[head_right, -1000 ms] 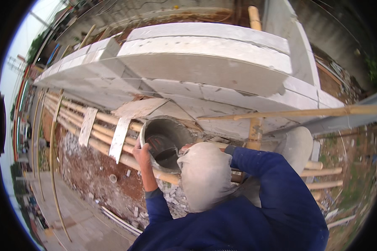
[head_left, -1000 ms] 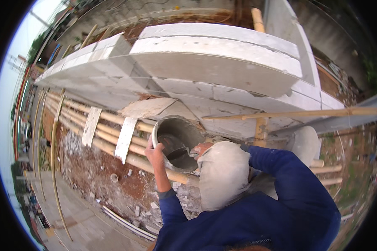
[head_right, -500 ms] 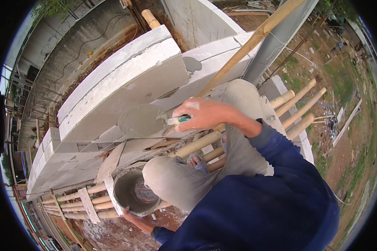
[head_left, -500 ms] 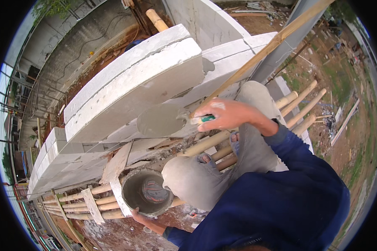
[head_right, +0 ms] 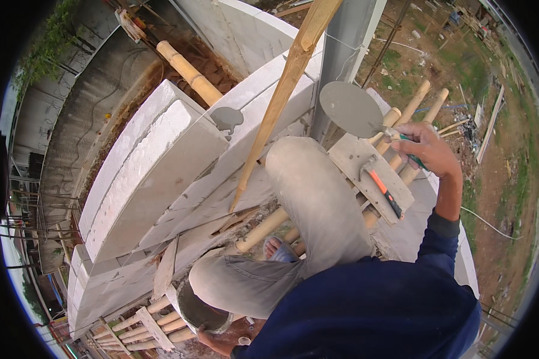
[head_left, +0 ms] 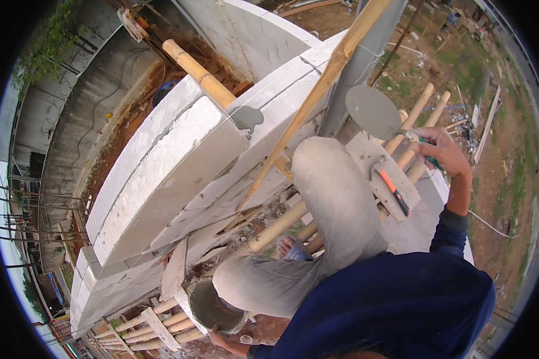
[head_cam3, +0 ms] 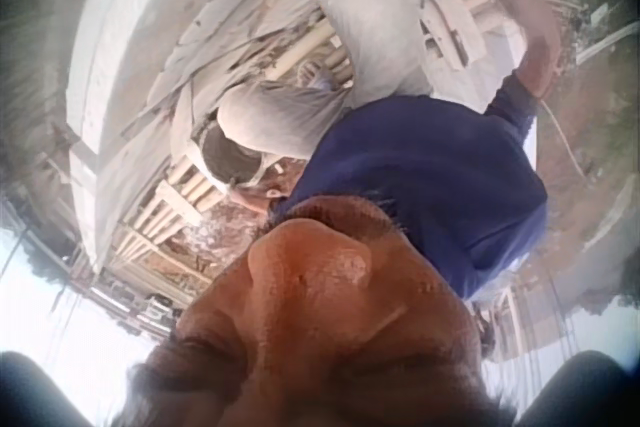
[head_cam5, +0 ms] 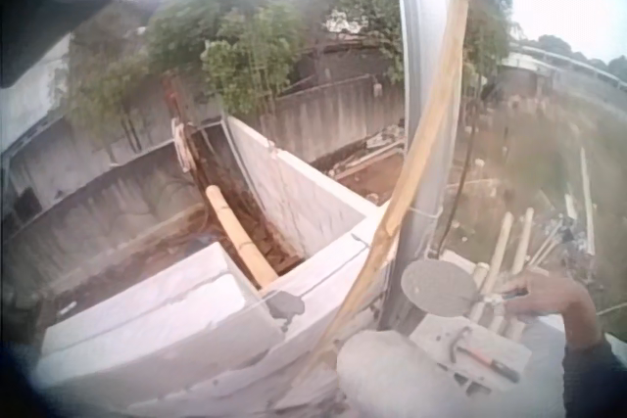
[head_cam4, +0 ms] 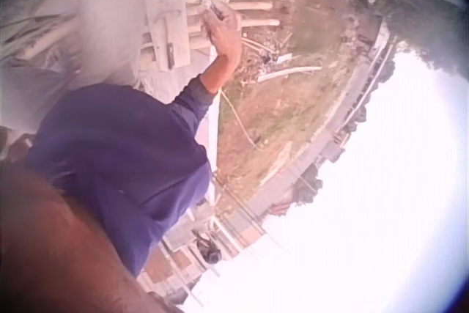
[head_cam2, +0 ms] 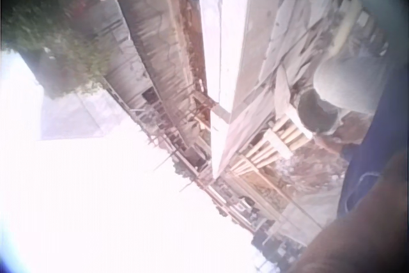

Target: The person applies mortar to a concrete block using a trowel, places the block on a scaffold, and measures the alignment with a tape measure. The person repeats the process of applying mortar and positioning blocks.

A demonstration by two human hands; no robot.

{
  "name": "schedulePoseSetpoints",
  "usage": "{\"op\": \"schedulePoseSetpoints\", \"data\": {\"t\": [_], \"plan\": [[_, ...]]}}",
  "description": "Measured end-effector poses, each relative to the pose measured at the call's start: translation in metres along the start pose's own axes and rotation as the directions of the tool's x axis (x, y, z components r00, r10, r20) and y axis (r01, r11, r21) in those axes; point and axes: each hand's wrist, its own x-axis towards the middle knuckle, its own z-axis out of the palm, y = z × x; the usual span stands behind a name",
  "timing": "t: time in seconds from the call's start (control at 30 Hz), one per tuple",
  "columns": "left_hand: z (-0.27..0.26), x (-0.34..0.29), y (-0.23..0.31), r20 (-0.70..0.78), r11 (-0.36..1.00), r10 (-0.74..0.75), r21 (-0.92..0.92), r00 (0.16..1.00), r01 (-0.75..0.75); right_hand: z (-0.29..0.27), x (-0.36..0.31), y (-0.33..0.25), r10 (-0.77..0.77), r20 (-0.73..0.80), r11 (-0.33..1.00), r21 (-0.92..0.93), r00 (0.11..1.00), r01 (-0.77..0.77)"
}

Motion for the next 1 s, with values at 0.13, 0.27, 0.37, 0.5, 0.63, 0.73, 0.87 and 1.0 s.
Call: {"op": "schedulePoseSetpoints", "data": {"t": [0.13, 0.27, 0.37, 0.5, 0.63, 0.73, 0.87, 1.0], "plan": [[0.08, -0.076, 0.1, -0.156, 0.952, 0.3, 0.113, 0.941, -0.285, 0.032, 0.076, 0.018, 0.001, 0.055, 0.978, 0.211, 0.998, -0.012], [0.058, -0.052, 0.1, -0.023, 0.986, 0.051, 0.162, 0.998, -0.047, 0.068, 0.161, -0.017, 0.019, 0.258, 0.981, 0.18, 0.966, -0.067], [0.057, -0.049, 0.104, -0.086, 0.981, 0.023, 0.194, 0.996, -0.006, 0.095, 0.197, -0.032, 0.035, 0.345, 0.996, 0.066, 0.938, -0.062], [0.05, -0.047, 0.099, -0.172, 0.975, 0.018, 0.223, 0.985, 0.021, 0.127, 0.207, -0.052, -0.006, 0.404, 0.996, 0.088, 0.915, -0.032], [0.039, -0.049, 0.093, -0.235, 0.972, 0.002, 0.229, 0.972, 0.053, 0.141, 0.215, -0.058, -0.078, 0.486, 0.992, 0.127, 0.871, 0.019], [0.037, -0.047, 0.092, -0.276, 0.967, 0.008, 0.246, 0.961, 0.063, 0.146, 0.221, -0.053, -0.057, 0.524, 0.991, 0.136, 0.85, -0.017], [0.034, -0.027, 0.095, -0.322, 0.928, 0.114, 0.372, 0.94, 0.015, 0.148, 0.24, -0.049, -0.085, 0.59, 0.994, 0.102, 0.803, 0.03], [0.024, 0.017, 0.08, -0.392, 0.905, 0.229, 0.423, 0.891, -0.047, 0.154, 0.255, -0.047, -0.147, 0.685, 0.986, 0.159, 0.714, 0.049]]}}
